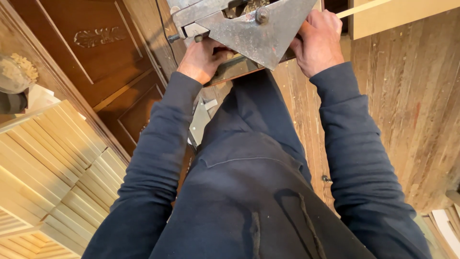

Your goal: Assembling a wooden picture frame using a mechanical V-nailer machine.

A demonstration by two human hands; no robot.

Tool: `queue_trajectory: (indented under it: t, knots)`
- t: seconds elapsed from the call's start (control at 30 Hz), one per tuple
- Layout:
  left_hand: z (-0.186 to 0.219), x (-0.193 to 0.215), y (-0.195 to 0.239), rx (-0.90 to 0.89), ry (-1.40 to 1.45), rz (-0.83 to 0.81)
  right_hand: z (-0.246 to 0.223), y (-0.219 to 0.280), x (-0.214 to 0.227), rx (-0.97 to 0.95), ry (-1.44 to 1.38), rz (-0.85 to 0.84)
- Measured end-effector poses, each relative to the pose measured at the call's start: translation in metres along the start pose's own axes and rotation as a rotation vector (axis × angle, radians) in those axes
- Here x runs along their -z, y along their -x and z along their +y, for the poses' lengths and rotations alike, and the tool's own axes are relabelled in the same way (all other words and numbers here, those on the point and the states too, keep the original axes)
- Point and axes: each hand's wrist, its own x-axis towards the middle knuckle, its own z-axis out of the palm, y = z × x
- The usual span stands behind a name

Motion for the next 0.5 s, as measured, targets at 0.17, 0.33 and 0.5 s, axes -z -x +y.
queue_trajectory:
  t: [0.17, 0.33, 0.5]
  knots:
    - [0.0000, 0.0011, -0.0004, 0.018, 0.029, -0.018, 0.0006, 0.0000, -0.0009, 0.012, 0.016, 0.004]
    - [-0.0010, 0.0019, -0.0003, 0.001, 0.004, -0.005, 0.0002, -0.0014, -0.0022, 0.010, 0.018, 0.008]
    - [0.0037, 0.0017, 0.0003, 0.060, 0.046, -0.026, -0.0017, -0.0002, -0.0017, -0.002, 0.003, 0.009]
